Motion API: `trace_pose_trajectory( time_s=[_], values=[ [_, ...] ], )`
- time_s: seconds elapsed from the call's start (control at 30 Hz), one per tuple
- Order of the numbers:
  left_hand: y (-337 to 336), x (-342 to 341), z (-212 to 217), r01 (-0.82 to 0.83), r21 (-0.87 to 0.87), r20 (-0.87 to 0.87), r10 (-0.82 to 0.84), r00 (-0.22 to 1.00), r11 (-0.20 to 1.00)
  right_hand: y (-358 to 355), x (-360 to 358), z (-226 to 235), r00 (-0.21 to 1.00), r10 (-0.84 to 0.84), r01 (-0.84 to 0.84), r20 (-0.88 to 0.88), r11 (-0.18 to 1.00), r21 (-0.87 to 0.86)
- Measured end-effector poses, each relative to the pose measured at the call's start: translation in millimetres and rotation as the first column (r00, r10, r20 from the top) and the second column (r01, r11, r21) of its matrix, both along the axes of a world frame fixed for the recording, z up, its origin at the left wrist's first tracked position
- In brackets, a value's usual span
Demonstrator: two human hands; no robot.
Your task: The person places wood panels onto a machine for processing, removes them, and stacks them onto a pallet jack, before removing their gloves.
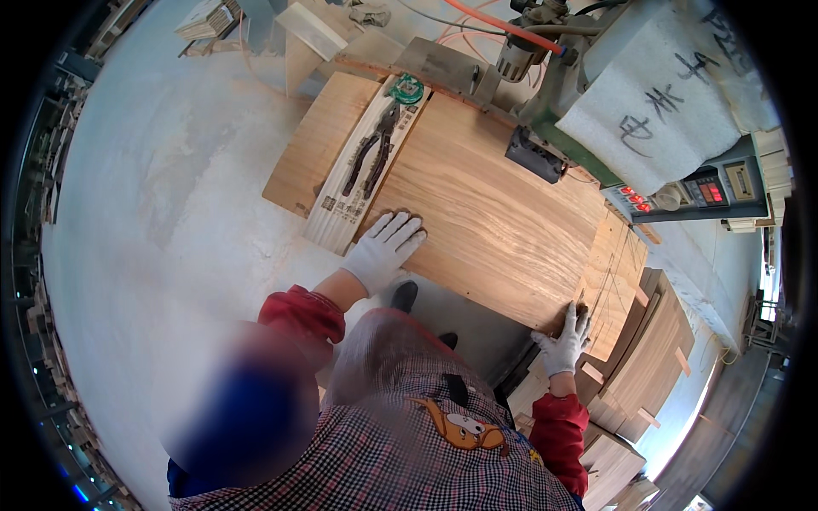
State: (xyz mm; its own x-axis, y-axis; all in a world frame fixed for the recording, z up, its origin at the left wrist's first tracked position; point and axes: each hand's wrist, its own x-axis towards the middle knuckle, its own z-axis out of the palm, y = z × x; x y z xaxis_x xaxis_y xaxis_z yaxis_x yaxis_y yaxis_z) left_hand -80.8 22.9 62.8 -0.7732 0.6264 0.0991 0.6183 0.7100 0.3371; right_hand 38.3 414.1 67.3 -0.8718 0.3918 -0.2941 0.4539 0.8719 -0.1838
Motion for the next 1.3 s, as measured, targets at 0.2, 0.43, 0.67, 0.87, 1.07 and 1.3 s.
trace_pose_trajectory(
  time_s=[0.2,0.43,0.67,0.87,1.07,1.3],
  values=[
    [-0.9,-0.4,-3.0,0.004,-0.018,-0.013,-0.005,1.000,1.000,-1.3,-0.7,1.1,1.000,-0.011,0.011,0.018,1.000,-0.001],
    [-1.4,-0.1,-2.0,-0.005,-0.009,0.002,0.005,1.000,1.000,-2.0,-1.0,0.5,0.999,-0.016,0.015,0.037,0.999,0.028],
    [-1.3,-0.4,-1.0,-0.015,-0.018,0.007,0.015,1.000,1.000,-2.2,-2.3,5.1,0.999,-0.011,0.011,0.051,1.000,-0.010],
    [-1.3,0.4,-3.3,-0.026,-0.029,0.010,0.027,1.000,0.999,-0.9,-1.6,2.2,0.998,-0.009,0.007,0.063,1.000,0.027],
    [-4.5,0.6,-4.1,-0.036,-0.012,0.021,0.036,0.999,0.999,-5.2,-4.9,8.7,0.997,0.001,-0.001,0.073,1.000,0.010],
    [-2.5,-1.6,-2.4,-0.025,0.000,0.008,0.025,1.000,1.000,-3.0,-4.0,6.2,0.997,-0.006,0.006,0.072,1.000,0.006]
  ],
)
